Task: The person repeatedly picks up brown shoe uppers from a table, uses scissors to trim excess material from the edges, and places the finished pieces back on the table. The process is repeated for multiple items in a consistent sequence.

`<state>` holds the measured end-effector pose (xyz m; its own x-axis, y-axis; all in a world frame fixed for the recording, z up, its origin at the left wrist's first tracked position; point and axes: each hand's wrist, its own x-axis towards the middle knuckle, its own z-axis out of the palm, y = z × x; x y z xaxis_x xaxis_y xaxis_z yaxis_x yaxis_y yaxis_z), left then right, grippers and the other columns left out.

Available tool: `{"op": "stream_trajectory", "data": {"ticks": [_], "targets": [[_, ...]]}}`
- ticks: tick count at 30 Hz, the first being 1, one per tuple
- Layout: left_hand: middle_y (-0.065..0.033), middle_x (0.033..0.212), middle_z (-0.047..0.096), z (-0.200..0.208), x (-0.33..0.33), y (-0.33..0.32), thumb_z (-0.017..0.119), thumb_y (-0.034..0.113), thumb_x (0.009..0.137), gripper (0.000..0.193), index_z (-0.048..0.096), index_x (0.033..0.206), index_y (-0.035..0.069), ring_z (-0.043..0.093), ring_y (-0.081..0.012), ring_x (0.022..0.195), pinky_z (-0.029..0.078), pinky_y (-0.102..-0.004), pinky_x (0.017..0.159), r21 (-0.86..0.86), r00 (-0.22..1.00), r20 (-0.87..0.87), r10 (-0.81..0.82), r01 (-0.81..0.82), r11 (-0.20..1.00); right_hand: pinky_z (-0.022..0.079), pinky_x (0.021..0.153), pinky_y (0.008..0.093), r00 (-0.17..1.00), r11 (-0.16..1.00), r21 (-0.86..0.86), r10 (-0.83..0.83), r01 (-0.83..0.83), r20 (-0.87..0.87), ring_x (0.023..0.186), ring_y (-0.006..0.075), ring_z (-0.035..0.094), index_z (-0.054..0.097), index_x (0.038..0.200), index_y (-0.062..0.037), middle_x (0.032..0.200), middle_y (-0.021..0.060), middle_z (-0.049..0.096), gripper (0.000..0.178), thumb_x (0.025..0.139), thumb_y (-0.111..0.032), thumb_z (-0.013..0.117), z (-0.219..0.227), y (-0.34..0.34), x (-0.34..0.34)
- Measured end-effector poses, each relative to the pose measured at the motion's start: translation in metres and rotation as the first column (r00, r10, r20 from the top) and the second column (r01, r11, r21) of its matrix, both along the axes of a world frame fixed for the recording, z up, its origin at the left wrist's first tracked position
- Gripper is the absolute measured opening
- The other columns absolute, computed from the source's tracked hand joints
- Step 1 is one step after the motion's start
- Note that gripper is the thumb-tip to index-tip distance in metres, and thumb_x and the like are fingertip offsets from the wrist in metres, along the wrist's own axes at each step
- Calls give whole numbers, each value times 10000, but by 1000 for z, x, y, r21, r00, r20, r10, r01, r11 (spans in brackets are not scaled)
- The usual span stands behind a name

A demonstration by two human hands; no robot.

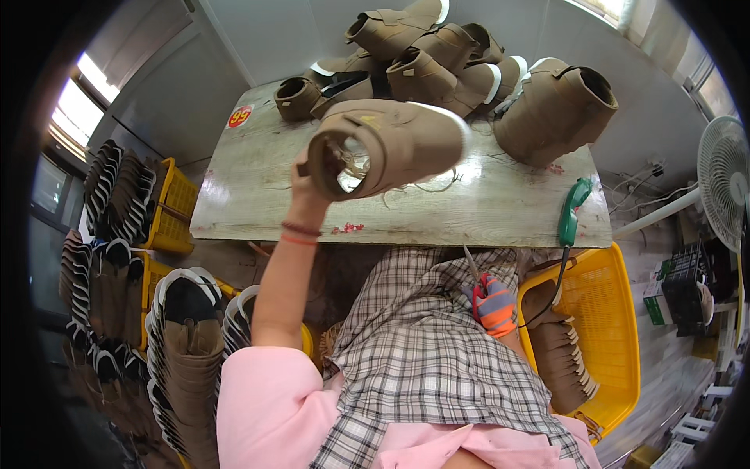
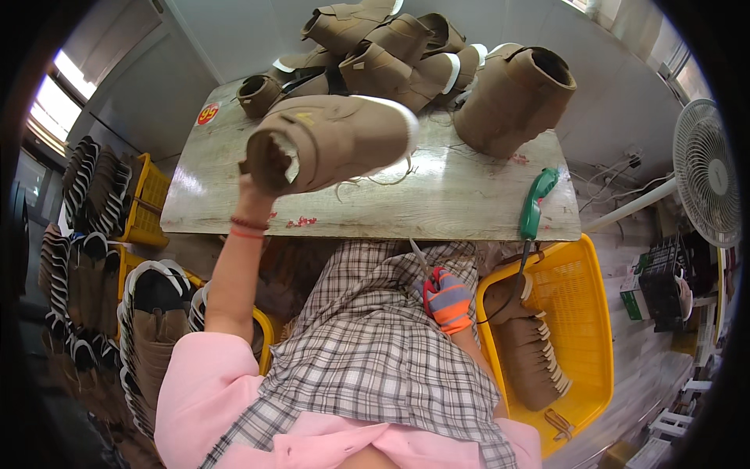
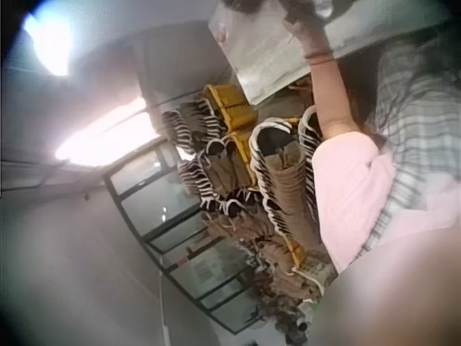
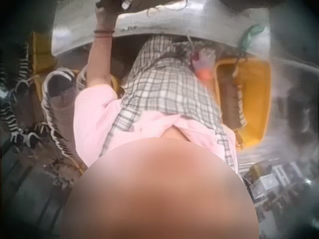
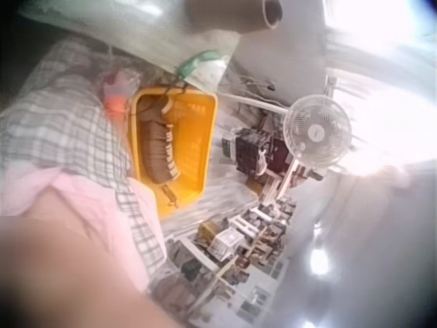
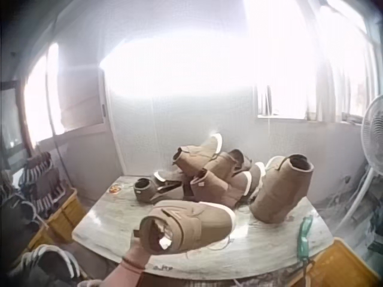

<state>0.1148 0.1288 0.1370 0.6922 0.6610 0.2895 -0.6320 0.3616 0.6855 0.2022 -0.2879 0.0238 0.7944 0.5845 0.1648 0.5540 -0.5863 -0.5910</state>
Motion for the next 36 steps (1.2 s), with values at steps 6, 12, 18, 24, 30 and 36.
{"op": "stream_trajectory", "data": {"ticks": [6, 12, 18, 24, 30, 36], "targets": [[-158, 1236, 648, -39, 80, -4, 452, 153, 1027, 290, 615, 1193, -21, 614, -275, 1137, 472, -420, 1032, -471, 908, -407, 99, -302, 829, 501, 619, 413, 999, 998, 67, -20, 17, 45, 726, 366, 649, 662, 921, -44, 774, 178, 666, 185, 825, -189, 724, -3, 0, -3], [-136, 1417, 565, -96, -58, 45, 354, 243, 1044, 437, 558, 1377, 45, 540, -283, 1287, 378, -444, 1138, -511, 839, -474, 268, -510, 692, 482, 586, 418, 997, 997, 79, -19, 13, 73, 691, 374, 628, 636, 871, -46, 740, 172, 647, 155, 812, -162, 722, 2, -2, -5], [-180, 1446, 527, -86, -212, -15, 384, 219, 985, 467, 550, 1366, 6, 489, -376, 1332, 336, -555, 1153, -512, 720, -557, 414, -690, 512, 483, 594, 438, 994, 997, 64, 25, -32, 108, 693, 370, 625, 644, 865, -70, 738, 159, 645, 157, 801, -190, 724, -7, 1, 1], [-162, 1201, 647, -22, -289, -124, 431, 212, 1015, 337, 607, 1228, 20, 619, -290, 1131, 514, -438, 979, -382, 655, -549, 519, -749, 540, 500, 612, 416, 998, 1000, 10, 21, -20, -58, 711, 390, 646, 683, 1040, -16, 808, 213, 672, 263, 839, -183, 719, -12, -3, 4], [44, 744, 513, 56, -266, -163, 519, 234, 1055, 227, 548, 890, 81, 456, -42, 661, 401, -215, 602, 320, 543, -520, 659, -591, 740, 476, 571, 429, 998, 992, 121, 19, -26, 54, 645, 365, 617, 667, 919, -41, 712, 177, 630, 168, 817, -165, 717, -19, -1, 5], [-20, 663, 487, 104, -180, -136, 679, 260, 939, 329, 528, 715, 70, 454, -171, 563, 364, -298, 505, 962, 879, -246, 410, 169, 214, 498, 587, 362, 966, 976, 215, 18, 40, -260, 652, 286, 657, 680, 995, -35, 772, 143, 695, 191, 908, -205, 688, -1, 0, 10]]}}
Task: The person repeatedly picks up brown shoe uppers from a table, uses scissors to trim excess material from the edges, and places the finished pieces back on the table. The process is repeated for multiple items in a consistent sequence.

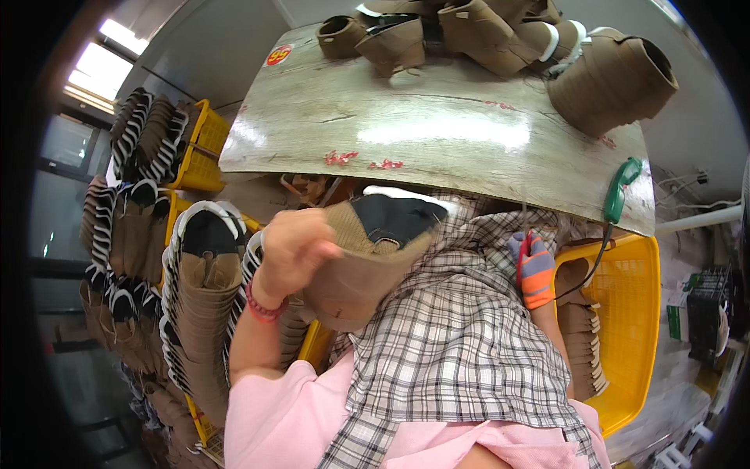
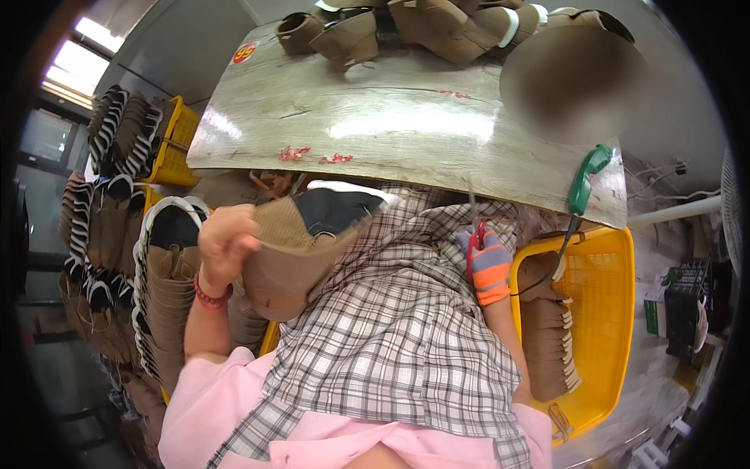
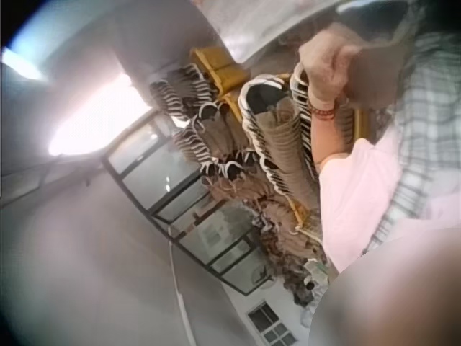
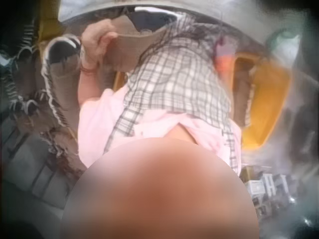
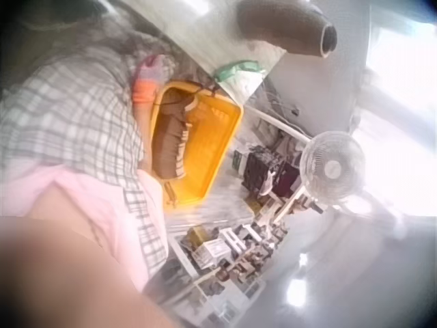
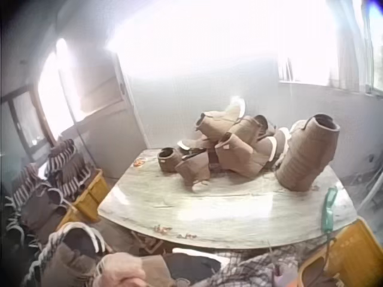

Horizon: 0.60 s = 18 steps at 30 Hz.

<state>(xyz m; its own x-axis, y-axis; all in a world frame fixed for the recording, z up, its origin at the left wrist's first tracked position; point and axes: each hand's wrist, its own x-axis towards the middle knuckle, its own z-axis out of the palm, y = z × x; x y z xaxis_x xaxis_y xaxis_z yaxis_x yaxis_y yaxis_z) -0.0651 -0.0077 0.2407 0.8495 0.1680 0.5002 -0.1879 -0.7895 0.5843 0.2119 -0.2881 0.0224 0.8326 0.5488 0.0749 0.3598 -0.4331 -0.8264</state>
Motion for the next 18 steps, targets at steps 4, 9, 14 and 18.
{"op": "stream_trajectory", "data": {"ticks": [4, 9, 14, 18], "targets": [[-26, 608, 442, 4, 66, -5, 735, 272, 842, 377, 455, 661, 98, 496, -196, 541, 391, -335, 467, 398, 863, -134, -487, 496, 771, 505, 631, 291, 956, 997, 38, 80, -72, -282, 713, 90, 596, 682, 1065, -47, 756, 2, 647, 273, 921, -273, 731, 60, -4, 20], [35, 628, 403, -16, 96, -18, 691, 288, 884, 357, 432, 697, 128, 452, -137, 583, 369, -272, 507, 603, 665, -206, -718, 664, 442, 539, 671, 378, 904, 880, -351, 394, -320, 163, 755, 300, 683, 696, 1025, -50, 856, 149, 704, 349, 820, -319, 781, 101, 21, 10], [-109, 1044, 600, -68, 73, 7, 602, 68, 907, 116, 645, 1014, 53, 607, -237, 1001, 511, -387, 925, 609, 866, -6, -499, 400, 685, 543, 715, 399, 803, 620, -652, 595, -436, 28, 799, 299, 690, 735, 961, -107, 852, 81, 725, 305, 834, -383, 710, 91, 26, -15], [-104, 1169, 616, -139, 42, 3, 551, 16, 925, 344, 545, 1269, 4, 570, -207, 1139, 458, -398, 1035, -681, 878, -14, 478, -358, 639, 548, 725, 395, 823, 625, -637, 568, -450, -25, 807, 288, 695, 734, 978, -110, 861, 84, 729, 312, 836, -386, 702, 80, 21, -18]]}}
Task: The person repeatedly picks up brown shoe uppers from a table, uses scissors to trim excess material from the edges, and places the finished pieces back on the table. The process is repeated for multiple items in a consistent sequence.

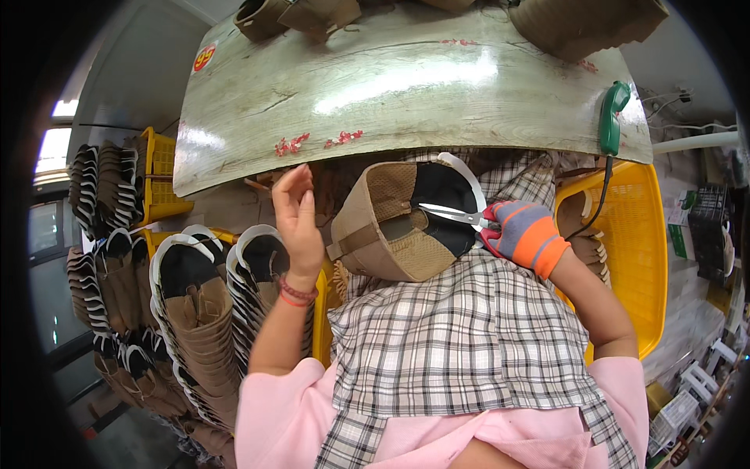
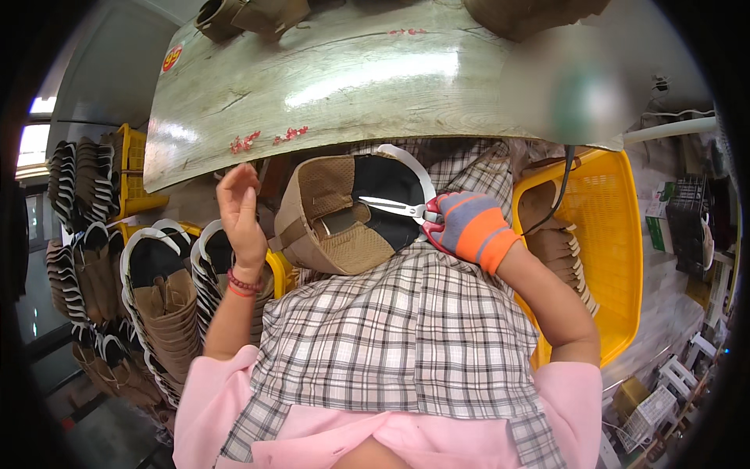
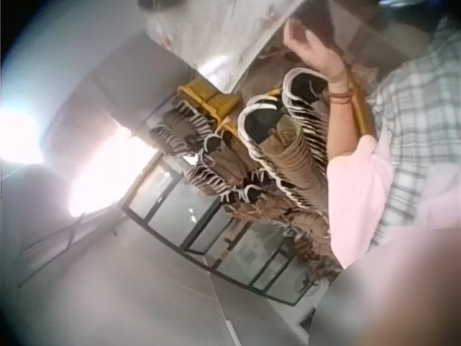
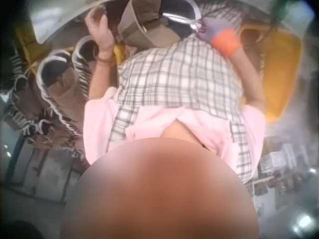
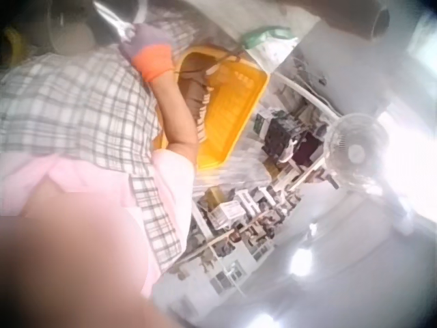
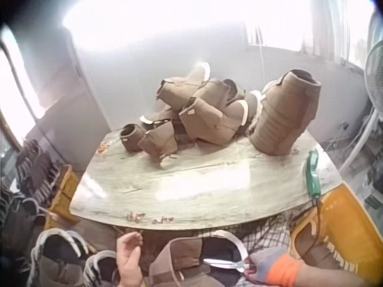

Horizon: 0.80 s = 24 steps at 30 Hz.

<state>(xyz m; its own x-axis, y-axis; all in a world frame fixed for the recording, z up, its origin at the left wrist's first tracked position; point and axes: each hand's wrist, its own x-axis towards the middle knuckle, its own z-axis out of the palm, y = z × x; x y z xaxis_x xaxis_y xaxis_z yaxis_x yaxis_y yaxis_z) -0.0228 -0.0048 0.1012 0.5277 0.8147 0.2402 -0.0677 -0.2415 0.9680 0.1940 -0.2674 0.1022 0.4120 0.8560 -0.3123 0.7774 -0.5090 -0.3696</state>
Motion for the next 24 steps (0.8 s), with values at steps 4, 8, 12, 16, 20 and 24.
{"op": "stream_trajectory", "data": {"ticks": [4, 8, 12, 16, 20, 24], "targets": [[-113, 1241, 618, -57, -45, -32, 563, 82, 963, 360, 514, 1311, 7, 594, -206, 1149, 472, -349, 1007, -748, 956, 241, -169, 294, 596, 550, 723, 395, 997, 998, -7, 68, -67, 29, 807, 290, 694, 734, 979, -112, 859, 96, 727, 311, 832, -385, 706, -1, 2, 1], [-105, 1305, 605, -103, -52, -30, 513, 194, 1016, 393, 495, 1370, 26, 590, -226, 1178, 489, -360, 998, -116, 879, -190, -437, 422, 899, 547, 712, 395, 993, 993, -1, 115, -115, 3, 807, 300, 691, 734, 975, -108, 853, 112, 722, 305, 823, -371, 716, 2, 10, 4], [-110, 1394, 560, -140, -39, -24, 408, 266, 1065, 429, 443, 1442, 64, 565, -238, 1231, 477, -380, 1023, -704, 923, 311, -225, 383, 599, 543, 716, 403, 978, 986, 140, 57, -86, 199, 792, 311, 672, 718, 929, -105, 806, 117, 702, 251, 774, -298, 759, 7, 15, 25], [-104, 1485, 474, -151, -32, -21, 343, 337, 1082, 479, 379, 1495, 97, 494, -242, 1323, 431, -389, 1085, -603, 755, 562, -339, 654, 457, 533, 771, 394, 971, 977, 176, 76, -118, 228, 872, 308, 655, 693, 916, -91, 900, 122, 697, 282, 747, -301, 775, 4, 16, 34], [-91, 1233, 627, -140, -7, -27, 577, 292, 1009, 432, 508, 1361, 50, 634, -216, 1077, 545, -349, 903, -798, 933, 351, -83, 344, 495, 511, 799, 395, 921, 970, 101, 175, -222, 347, 890, 308, 632, 679, 938, -86, 906, 124, 669, 320, 731, -308, 778, 1, 28, 35], [-101, 1163, 659, -122, 8, -32, 704, 282, 946, 473, 541, 1310, 28, 671, -206, 997, 584, -343, 821, -902, 974, 221, 53, 183, 391, 494, 801, 407, 915, 957, 134, 195, -256, 354, 869, 312, 612, 663, 949, -96, 874, 128, 641, 339, 706, -297, 789, 1, 41, 34]]}}
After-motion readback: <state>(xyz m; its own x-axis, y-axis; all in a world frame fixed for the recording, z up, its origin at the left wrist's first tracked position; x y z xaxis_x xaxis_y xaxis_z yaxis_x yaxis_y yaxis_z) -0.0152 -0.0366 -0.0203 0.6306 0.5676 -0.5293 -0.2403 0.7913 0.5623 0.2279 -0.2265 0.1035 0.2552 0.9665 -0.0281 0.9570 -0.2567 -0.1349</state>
